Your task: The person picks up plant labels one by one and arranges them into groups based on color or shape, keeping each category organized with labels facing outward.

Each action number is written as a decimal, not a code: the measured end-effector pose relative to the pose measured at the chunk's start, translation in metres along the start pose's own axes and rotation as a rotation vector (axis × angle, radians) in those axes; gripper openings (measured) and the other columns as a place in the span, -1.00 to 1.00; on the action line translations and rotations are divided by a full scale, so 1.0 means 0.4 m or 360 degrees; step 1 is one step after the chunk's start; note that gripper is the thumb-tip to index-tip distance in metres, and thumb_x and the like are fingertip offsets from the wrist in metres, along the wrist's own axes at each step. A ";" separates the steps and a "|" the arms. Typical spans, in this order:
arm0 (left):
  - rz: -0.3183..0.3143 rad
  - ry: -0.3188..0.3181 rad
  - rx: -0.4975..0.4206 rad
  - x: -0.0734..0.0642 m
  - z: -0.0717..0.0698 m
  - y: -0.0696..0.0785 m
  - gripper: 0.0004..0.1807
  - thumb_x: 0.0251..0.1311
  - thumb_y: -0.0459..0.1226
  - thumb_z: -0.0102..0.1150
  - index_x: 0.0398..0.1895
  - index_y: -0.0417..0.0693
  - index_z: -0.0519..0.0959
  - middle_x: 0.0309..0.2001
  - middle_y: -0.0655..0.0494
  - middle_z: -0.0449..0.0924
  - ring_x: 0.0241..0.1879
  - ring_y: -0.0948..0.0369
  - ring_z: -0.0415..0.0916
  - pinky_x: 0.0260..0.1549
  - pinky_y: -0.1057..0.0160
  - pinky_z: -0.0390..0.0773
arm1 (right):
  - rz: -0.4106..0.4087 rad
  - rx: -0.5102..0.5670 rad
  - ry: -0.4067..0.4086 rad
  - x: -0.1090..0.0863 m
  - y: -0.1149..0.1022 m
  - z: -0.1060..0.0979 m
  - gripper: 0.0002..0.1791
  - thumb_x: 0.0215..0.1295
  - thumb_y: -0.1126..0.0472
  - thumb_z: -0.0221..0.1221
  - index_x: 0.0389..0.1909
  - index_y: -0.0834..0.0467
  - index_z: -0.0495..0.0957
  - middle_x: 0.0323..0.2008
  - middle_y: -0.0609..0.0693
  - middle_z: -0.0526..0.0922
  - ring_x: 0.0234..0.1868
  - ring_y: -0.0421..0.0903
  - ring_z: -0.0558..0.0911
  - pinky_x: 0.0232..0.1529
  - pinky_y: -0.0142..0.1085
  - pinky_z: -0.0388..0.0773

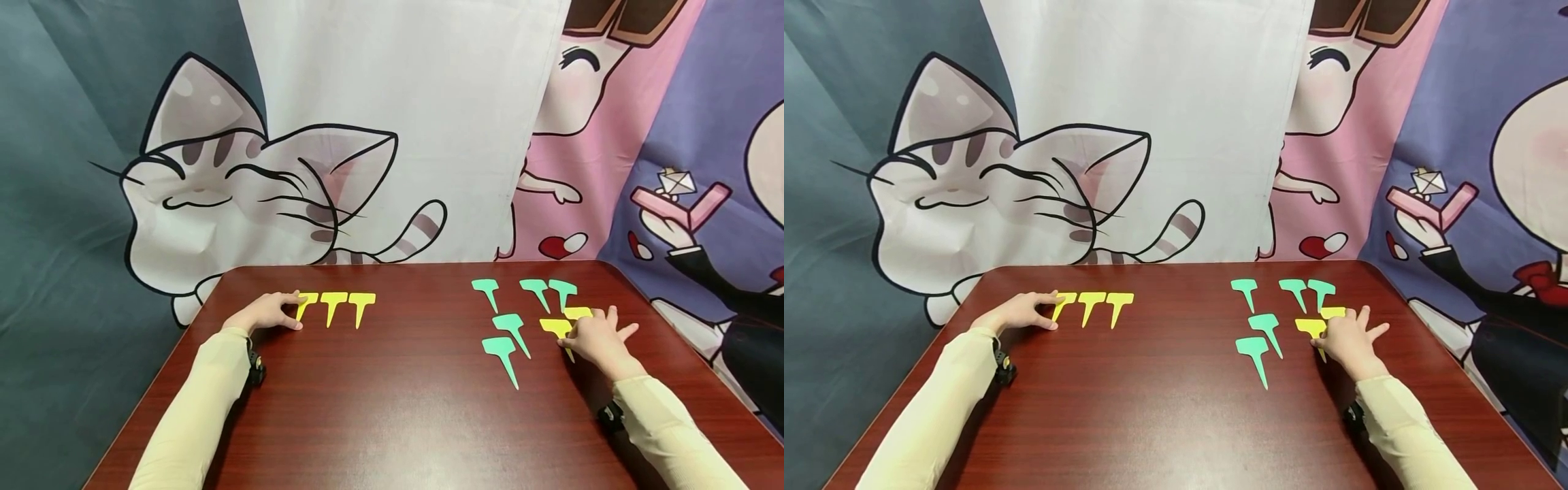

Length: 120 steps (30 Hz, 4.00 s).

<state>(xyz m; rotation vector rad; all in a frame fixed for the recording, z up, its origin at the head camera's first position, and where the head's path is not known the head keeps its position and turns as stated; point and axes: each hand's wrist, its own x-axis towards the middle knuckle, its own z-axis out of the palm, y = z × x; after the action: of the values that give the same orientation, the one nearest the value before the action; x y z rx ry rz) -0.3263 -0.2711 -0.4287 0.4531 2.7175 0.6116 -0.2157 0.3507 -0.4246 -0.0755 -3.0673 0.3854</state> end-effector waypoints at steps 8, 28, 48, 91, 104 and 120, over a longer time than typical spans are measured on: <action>-0.0005 -0.0007 0.0018 0.000 -0.004 0.005 -0.18 0.03 -0.01 0.36 0.38 -0.01 0.31 0.46 -0.11 0.04 0.43 -0.25 -0.12 0.30 -0.28 0.03 | 0.0019 0.0019 -0.0001 0.005 -0.009 -0.004 -0.73 -0.05 0.13 0.36 -0.75 0.18 0.58 -0.09 0.65 0.27 0.19 0.72 -0.09 -0.13 0.68 -0.36; -0.0006 -0.0001 0.0001 0.000 -0.001 0.005 -0.18 0.02 -0.02 0.36 0.38 -0.02 0.31 0.46 -0.10 0.05 0.43 -0.24 -0.12 0.30 -0.27 0.04 | 0.0086 0.0031 -0.0105 0.017 -0.010 -0.012 -0.79 -0.03 0.12 0.33 -0.69 0.16 0.67 -0.21 0.54 0.31 -0.04 0.58 0.12 -0.14 0.68 -0.32; -0.0009 -0.0004 -0.0021 -0.001 0.002 0.000 -0.17 0.00 -0.03 0.38 0.37 -0.02 0.32 0.45 -0.11 0.06 0.43 -0.24 -0.14 0.31 -0.27 0.02 | 0.0048 0.0002 -0.0145 0.001 0.000 -0.011 -0.79 0.02 0.11 0.33 -0.61 0.18 0.68 -0.22 0.52 0.31 -0.07 0.54 0.12 -0.13 0.61 -0.16; -0.0004 -0.0004 -0.0008 0.001 0.000 0.000 -0.19 0.02 -0.04 0.37 0.37 -0.02 0.32 0.45 -0.12 0.06 0.43 -0.25 -0.13 0.30 -0.28 0.03 | -0.0122 0.0002 -0.0056 -0.001 0.011 -0.013 -0.85 0.05 0.12 0.33 -0.58 0.09 0.66 -0.19 0.48 0.39 -0.05 0.51 0.16 -0.12 0.59 -0.20; 0.0004 0.0000 -0.0003 0.002 0.000 -0.001 -0.20 0.01 -0.04 0.37 0.36 -0.01 0.34 0.45 -0.13 0.06 0.43 -0.24 -0.12 0.31 -0.27 0.03 | -0.0258 0.0066 0.0054 0.009 0.022 0.005 -0.76 0.00 0.02 0.35 -0.70 -0.01 0.55 -0.01 0.52 0.41 0.11 0.58 0.14 -0.08 0.62 -0.20; -0.0001 -0.0014 -0.0016 0.001 0.004 -0.004 -0.18 0.01 -0.03 0.37 0.38 0.00 0.31 0.46 -0.10 0.04 0.44 -0.24 -0.14 0.31 -0.27 0.02 | -0.0394 0.0127 0.0070 0.022 -0.051 0.009 -0.77 0.09 0.16 0.31 -0.66 0.08 0.52 0.15 0.66 0.26 0.22 0.73 -0.02 -0.01 0.63 -0.20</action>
<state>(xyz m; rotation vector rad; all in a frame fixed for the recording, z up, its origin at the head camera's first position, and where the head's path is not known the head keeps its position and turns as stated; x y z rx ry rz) -0.3264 -0.2719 -0.4310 0.4516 2.7048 0.6214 -0.2254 0.3305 -0.4226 0.2916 -2.9637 0.4816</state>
